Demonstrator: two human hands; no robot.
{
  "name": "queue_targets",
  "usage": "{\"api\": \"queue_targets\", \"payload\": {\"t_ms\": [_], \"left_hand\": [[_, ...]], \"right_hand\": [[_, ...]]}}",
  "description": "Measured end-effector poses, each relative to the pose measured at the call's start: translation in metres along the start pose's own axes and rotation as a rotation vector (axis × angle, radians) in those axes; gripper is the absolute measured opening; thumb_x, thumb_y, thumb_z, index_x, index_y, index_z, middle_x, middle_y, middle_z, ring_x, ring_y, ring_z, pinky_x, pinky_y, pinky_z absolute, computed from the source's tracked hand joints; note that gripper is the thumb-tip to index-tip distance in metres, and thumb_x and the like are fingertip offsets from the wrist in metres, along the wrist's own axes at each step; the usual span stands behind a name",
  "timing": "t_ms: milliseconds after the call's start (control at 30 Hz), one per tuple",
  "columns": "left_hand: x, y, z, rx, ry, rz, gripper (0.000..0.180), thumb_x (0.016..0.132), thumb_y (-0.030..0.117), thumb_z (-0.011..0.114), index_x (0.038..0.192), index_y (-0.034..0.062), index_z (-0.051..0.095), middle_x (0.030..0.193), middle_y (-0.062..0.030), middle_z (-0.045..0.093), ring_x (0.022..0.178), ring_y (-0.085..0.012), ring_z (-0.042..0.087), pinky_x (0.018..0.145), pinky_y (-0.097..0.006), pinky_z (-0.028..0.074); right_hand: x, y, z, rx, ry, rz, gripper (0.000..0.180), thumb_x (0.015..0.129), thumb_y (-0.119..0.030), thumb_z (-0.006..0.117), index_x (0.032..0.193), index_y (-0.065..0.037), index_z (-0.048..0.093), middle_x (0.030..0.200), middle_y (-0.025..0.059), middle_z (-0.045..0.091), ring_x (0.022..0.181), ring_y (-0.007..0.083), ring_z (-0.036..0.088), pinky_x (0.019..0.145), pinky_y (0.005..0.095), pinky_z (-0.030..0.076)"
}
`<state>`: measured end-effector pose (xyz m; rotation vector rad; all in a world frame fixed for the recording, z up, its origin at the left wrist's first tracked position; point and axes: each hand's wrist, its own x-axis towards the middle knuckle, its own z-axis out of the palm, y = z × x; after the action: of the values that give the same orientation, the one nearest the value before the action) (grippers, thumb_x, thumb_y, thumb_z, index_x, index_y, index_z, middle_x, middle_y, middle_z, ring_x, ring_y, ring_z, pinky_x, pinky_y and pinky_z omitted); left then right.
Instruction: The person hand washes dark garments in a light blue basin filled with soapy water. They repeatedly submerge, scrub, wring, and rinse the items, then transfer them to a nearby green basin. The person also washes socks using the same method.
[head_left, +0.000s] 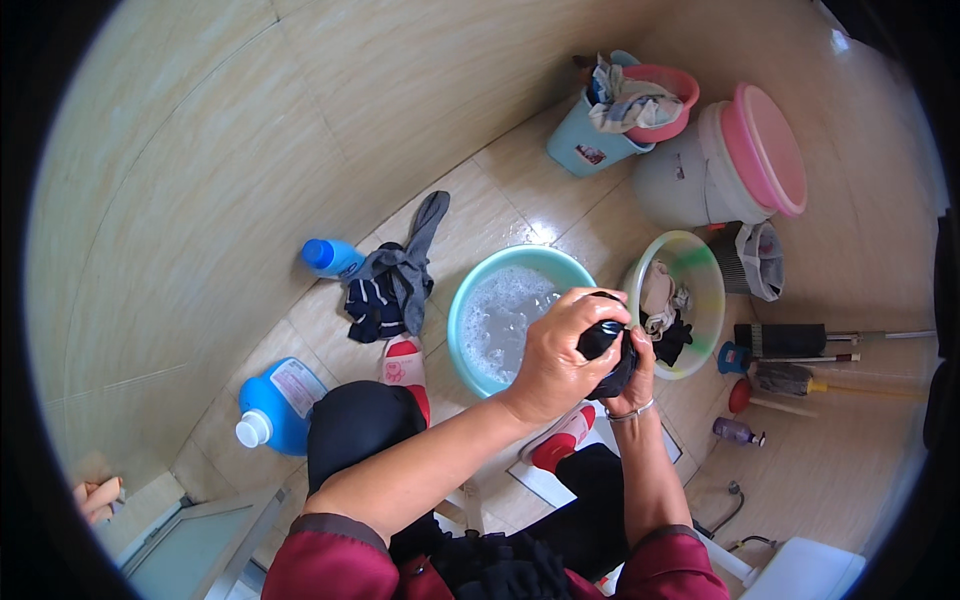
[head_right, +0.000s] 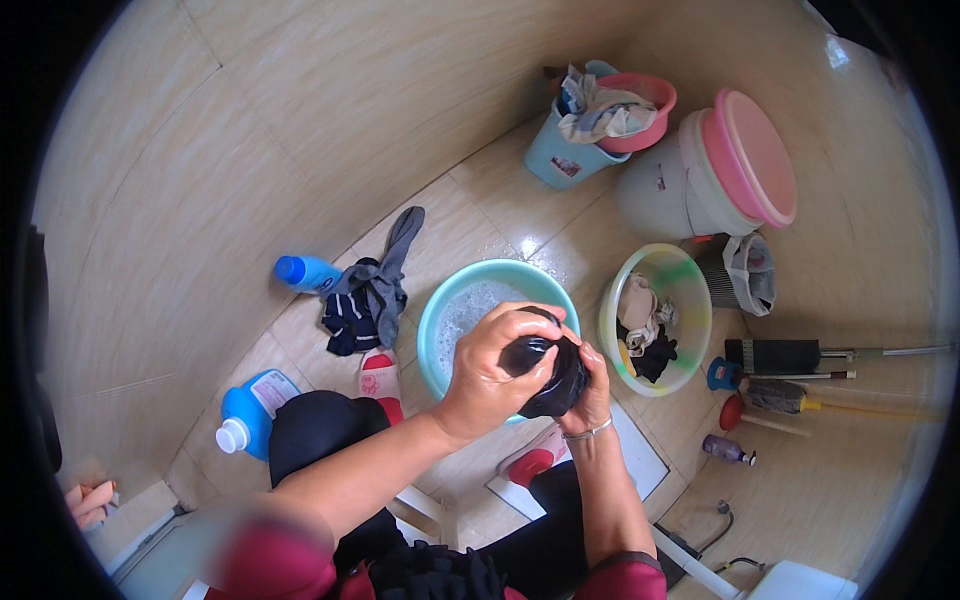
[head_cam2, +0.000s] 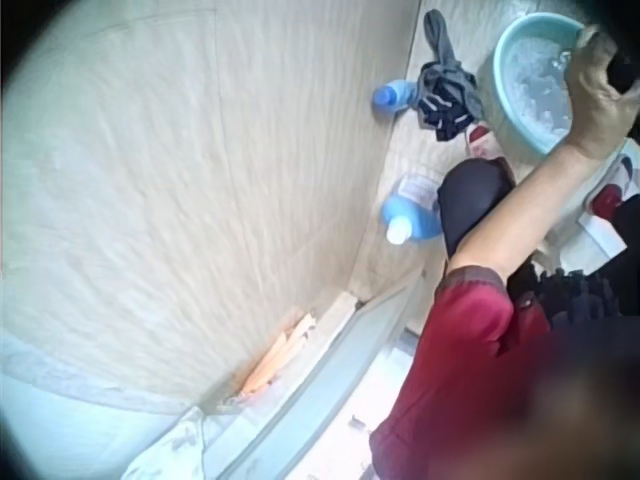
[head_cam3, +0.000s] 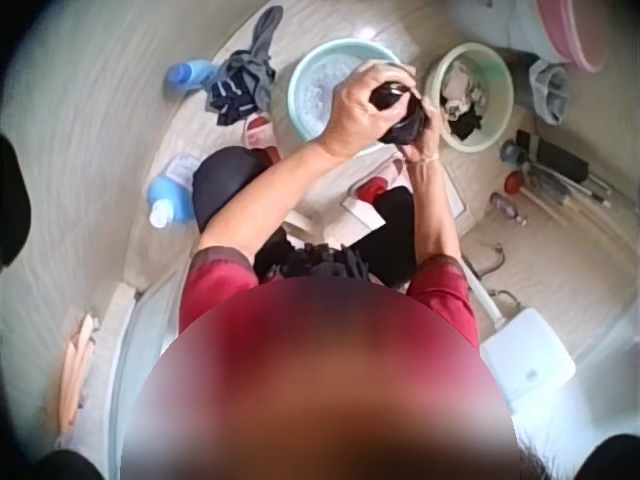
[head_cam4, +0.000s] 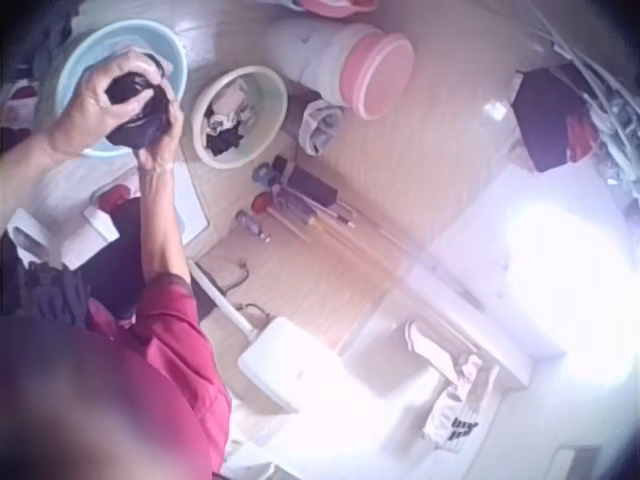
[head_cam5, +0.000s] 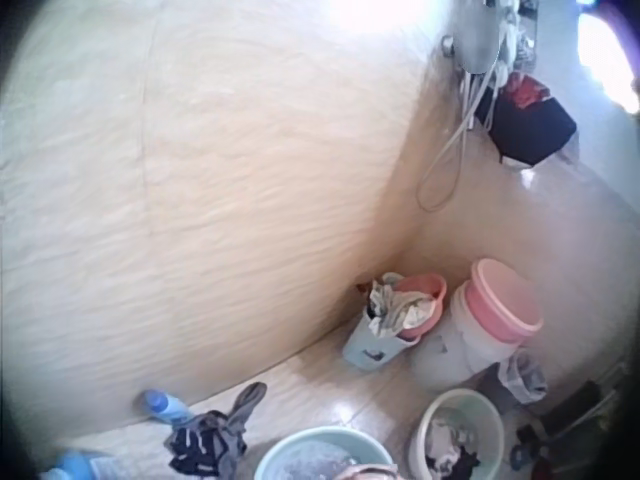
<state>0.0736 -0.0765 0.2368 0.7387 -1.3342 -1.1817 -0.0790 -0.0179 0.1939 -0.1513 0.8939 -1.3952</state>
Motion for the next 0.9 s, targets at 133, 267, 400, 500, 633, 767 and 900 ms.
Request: {"api": "queue_targets", "payload": {"t_ms": [133, 267, 400, 500, 633, 767, 900], "left_hand": [[0.002, 0.004, -0.001, -0.065, -0.028, -0.006, 0.019, 0.075, -0.004, 0.068, 0.091, 0.0046, 0.063, 0.105, -0.0142, 0.065, 0.1, -0.0265, 0.064, 0.084, -0.034, 0.051], [0.004, 0.006, 0.0, -0.123, -0.055, -0.001, 0.018, 0.074, 0.0, 0.073, 0.089, 0.0056, 0.064, 0.102, -0.013, 0.064, 0.097, -0.0259, 0.064, 0.082, -0.034, 0.051], [-0.002, 0.01, 0.003, -0.099, -0.106, 0.025, 0.023, 0.072, 0.013, 0.081, 0.085, 0.0086, 0.063, 0.098, -0.0095, 0.061, 0.089, -0.0225, 0.065, 0.075, -0.032, 0.052], [-0.011, 0.01, 0.007, 0.083, -0.157, 0.169, 0.028, 0.071, 0.027, 0.081, 0.076, 0.0097, 0.06, 0.094, -0.0077, 0.058, 0.082, -0.0242, 0.062, 0.071, -0.032, 0.051], [-0.026, 0.005, 0.014, 0.159, -0.169, 0.348, 0.027, 0.073, 0.026, 0.077, 0.071, 0.0094, 0.056, 0.092, -0.0085, 0.057, 0.077, -0.0244, 0.06, 0.069, -0.034, 0.049], [-0.044, 0.002, 0.016, 0.238, -0.27, 0.431, 0.023, 0.072, 0.021, 0.075, 0.067, 0.0098, 0.056, 0.086, -0.0098, 0.056, 0.07, -0.0235, 0.057, 0.063, -0.034, 0.048], [-0.053, -0.003, 0.016, 0.249, -0.321, 0.481, 0.016, 0.069, 0.015, 0.07, 0.066, 0.0101, 0.055, 0.078, -0.0085, 0.053, 0.068, -0.0225, 0.056, 0.06, -0.033, 0.047]], "right_hand": [[-0.006, 0.009, -0.008, 0.086, -0.093, 0.114, 0.049, 0.089, -0.043, 0.06, 0.127, -0.013, 0.052, 0.124, 0.0083, 0.059, 0.114, 0.0249, 0.057, 0.1, 0.0436, 0.045], [-0.006, 0.013, -0.018, 0.177, -0.168, 0.098, 0.053, 0.088, -0.049, 0.06, 0.127, -0.014, 0.051, 0.125, 0.0074, 0.057, 0.116, 0.0251, 0.055, 0.101, 0.0432, 0.044], [0.004, 0.015, -0.024, 0.311, -0.213, 0.124, 0.042, 0.09, -0.046, 0.057, 0.113, -0.011, 0.055, 0.112, 0.0099, 0.06, 0.106, 0.0257, 0.058, 0.094, 0.0445, 0.049], [0.006, 0.011, -0.017, -0.072, -0.132, 0.091, 0.029, 0.093, -0.037, 0.053, 0.106, -0.011, 0.055, 0.102, 0.0085, 0.057, 0.095, 0.0258, 0.058, 0.083, 0.0441, 0.051], [-0.002, 0.005, 0.004, -0.061, -0.013, 0.257, 0.022, 0.089, -0.029, 0.055, 0.1, -0.011, 0.051, 0.102, 0.0112, 0.055, 0.092, 0.0339, 0.057, 0.078, 0.0455, 0.05], [0.003, 0.004, 0.021, -0.202, 0.034, 0.309, 0.017, 0.088, -0.024, 0.058, 0.098, -0.011, 0.053, 0.096, 0.0115, 0.058, 0.089, 0.0343, 0.062, 0.075, 0.0439, 0.053], [0.004, 0.01, 0.026, -0.303, 0.106, 0.316, 0.014, 0.088, -0.022, 0.058, 0.095, -0.01, 0.054, 0.09, 0.012, 0.061, 0.084, 0.0341, 0.065, 0.072, 0.0427, 0.054]]}}
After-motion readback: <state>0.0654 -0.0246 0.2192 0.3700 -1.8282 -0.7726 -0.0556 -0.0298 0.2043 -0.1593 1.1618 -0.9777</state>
